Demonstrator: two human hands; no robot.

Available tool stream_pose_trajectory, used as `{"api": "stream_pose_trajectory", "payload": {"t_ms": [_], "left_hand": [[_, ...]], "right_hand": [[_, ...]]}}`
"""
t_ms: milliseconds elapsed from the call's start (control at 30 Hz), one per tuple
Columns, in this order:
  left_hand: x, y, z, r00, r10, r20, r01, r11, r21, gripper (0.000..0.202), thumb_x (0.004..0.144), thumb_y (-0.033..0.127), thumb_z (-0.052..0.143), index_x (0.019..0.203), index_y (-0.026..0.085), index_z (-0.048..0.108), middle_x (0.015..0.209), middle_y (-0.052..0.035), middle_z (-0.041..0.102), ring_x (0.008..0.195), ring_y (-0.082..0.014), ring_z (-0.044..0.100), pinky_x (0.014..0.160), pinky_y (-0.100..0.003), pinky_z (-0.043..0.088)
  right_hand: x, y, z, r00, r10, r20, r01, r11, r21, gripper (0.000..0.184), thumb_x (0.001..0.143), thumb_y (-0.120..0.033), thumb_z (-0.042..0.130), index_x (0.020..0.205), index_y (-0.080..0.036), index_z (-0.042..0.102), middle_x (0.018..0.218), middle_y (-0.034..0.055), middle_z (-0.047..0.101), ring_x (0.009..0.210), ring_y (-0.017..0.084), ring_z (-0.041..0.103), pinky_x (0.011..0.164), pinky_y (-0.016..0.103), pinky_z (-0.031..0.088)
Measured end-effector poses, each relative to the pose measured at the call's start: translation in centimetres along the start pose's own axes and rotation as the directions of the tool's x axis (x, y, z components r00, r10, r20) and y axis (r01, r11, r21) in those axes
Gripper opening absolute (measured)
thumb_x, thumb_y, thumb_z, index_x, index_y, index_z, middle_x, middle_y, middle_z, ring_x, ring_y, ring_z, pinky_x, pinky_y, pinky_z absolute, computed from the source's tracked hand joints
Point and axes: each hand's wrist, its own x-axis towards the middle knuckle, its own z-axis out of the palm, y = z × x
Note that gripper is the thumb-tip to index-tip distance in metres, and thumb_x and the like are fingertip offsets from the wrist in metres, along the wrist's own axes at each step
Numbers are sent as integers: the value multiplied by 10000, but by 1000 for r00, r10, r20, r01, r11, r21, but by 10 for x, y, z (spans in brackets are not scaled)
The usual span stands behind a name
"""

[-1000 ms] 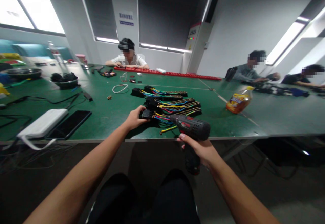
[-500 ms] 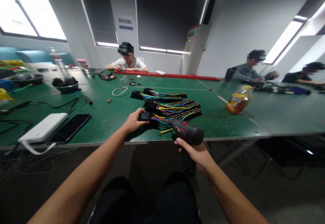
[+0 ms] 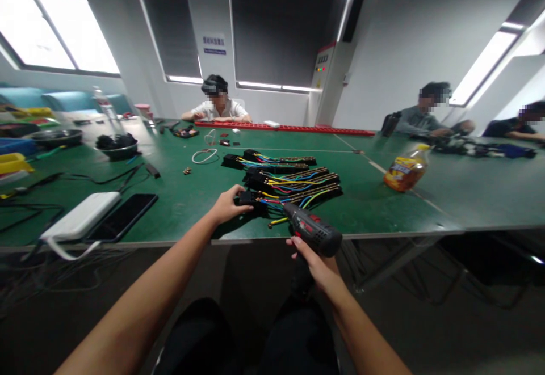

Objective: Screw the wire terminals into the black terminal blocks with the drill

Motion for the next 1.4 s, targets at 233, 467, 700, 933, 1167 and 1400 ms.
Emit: {"api": "stream_pose_trajectory", "payload": {"t_ms": [233,467,700,933,1167,1400], "left_hand": [[0,1,-1,999,-29,46,27,999,46,510,655,539,765,980,216,541,916,-35,645,876,-248,605,768,-345,459],[0,1,-2,997,-29,72,24,997,67,490,656,519,756,971,223,526,979,-41,640,922,-252,594,798,-348,445],[0,1,-3,996,-36,82,34,999,27,488,641,496,761,980,226,535,954,-31,643,913,-245,603,790,-338,457],[0,0,-5,996,-25,84,26,1000,-13,479,624,485,762,964,227,545,924,-16,644,890,-233,604,786,-329,462],[0,-2,-3,996,-23,91,26,999,-31,476,625,487,761,962,221,554,916,-11,639,880,-225,596,793,-332,471],[0,-4,-3,996,-7,94,10,999,-30,502,621,520,766,968,225,554,916,-4,640,875,-219,599,785,-322,469]], "right_hand": [[0,9,8,1000,16,-20,-14,995,97,489,638,-510,843,993,-186,750,912,81,792,632,164,658,581,284,553],[1,7,8,1000,-16,-7,17,994,107,482,655,-506,834,1007,-189,750,909,75,794,656,165,670,651,290,546],[2,6,10,1000,-14,-16,15,997,71,471,661,-508,831,982,-171,760,923,97,793,649,167,670,619,285,543],[2,1,13,999,12,-52,-9,998,55,474,642,-509,841,965,-169,768,901,99,796,640,180,684,607,295,548],[-10,-8,16,997,31,-64,-22,990,138,462,609,-491,868,912,-159,764,849,99,791,655,192,690,617,308,558],[-43,-8,10,995,36,-95,-13,973,229,412,606,-484,874,874,-192,762,890,87,782,860,262,728,642,308,569]]}}
